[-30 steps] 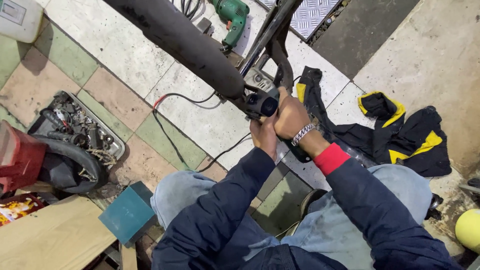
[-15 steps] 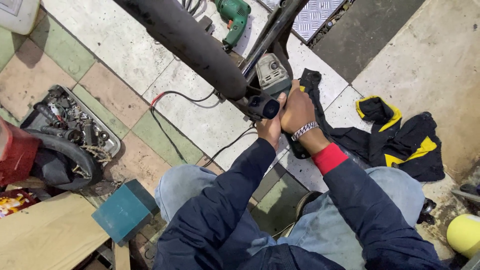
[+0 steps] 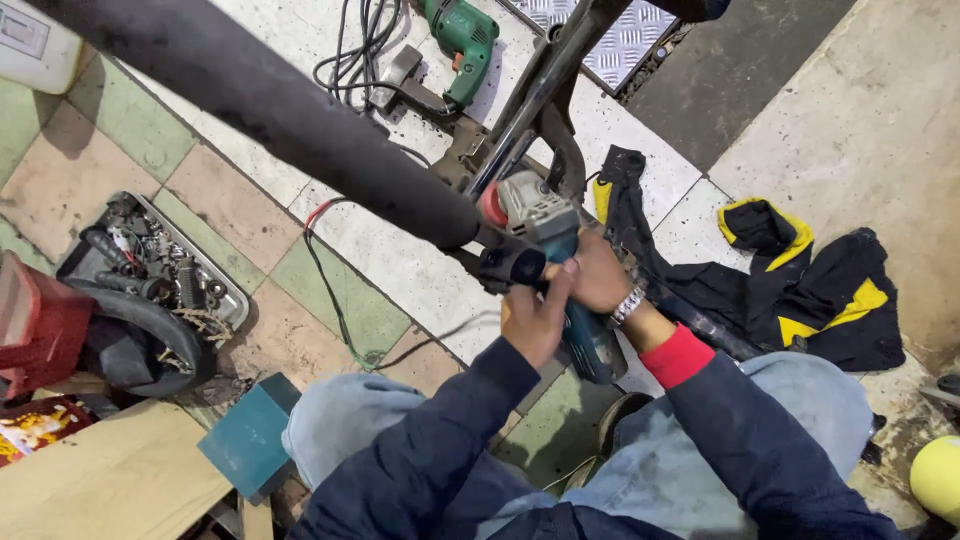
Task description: Using an angle grinder and a power drill to modify or repair a motorcycle frame
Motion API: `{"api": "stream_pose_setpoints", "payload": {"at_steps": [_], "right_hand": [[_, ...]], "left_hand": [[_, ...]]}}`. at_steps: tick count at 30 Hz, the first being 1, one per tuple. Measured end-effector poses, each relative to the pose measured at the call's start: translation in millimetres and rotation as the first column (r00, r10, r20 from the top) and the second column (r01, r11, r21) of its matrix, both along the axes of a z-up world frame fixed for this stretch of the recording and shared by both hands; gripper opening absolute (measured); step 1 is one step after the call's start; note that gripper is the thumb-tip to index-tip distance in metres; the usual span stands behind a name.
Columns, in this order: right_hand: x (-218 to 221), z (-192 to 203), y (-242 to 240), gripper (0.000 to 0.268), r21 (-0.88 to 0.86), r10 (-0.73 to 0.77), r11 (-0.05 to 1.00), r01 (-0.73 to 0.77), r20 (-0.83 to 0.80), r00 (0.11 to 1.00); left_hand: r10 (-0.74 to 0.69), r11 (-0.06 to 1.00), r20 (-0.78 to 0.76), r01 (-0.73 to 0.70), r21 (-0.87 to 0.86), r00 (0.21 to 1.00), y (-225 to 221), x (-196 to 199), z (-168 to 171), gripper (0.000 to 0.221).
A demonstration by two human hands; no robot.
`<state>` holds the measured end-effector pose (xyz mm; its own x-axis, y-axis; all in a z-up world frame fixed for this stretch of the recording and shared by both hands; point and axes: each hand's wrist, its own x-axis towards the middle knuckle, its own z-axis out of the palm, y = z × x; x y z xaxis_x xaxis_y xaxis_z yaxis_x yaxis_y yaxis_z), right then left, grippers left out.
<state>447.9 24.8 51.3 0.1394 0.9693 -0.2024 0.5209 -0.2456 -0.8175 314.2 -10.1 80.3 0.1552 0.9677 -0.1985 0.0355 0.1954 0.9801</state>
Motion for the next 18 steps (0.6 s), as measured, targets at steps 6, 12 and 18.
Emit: {"api": "stream_pose_setpoints", "payload": {"at_steps": [6, 12, 18], "right_hand": [[4, 17, 0, 0.062, -0.336, -0.187, 0.936, 0.106, -0.219, 0.958], [21, 9, 15, 0.065, -0.193, -0.193, 0.972, 0.132, -0.342, 0.920], [33, -4, 28, 0.040, -0.098, -0.183, 0.982, 0.159, -0.343, 0.921]], "left_hand": [[-0.160, 0.977, -0.108, 0.141, -0.158, 0.981, 2, 1, 12, 0.060], [-0.260, 0.935, -0.148, 0.210, -0.287, 0.954, 22, 18, 34, 0.108], [-0.280, 0.917, -0.054, 0.251, -0.310, 0.958, 59, 32, 40, 0.116]]}}
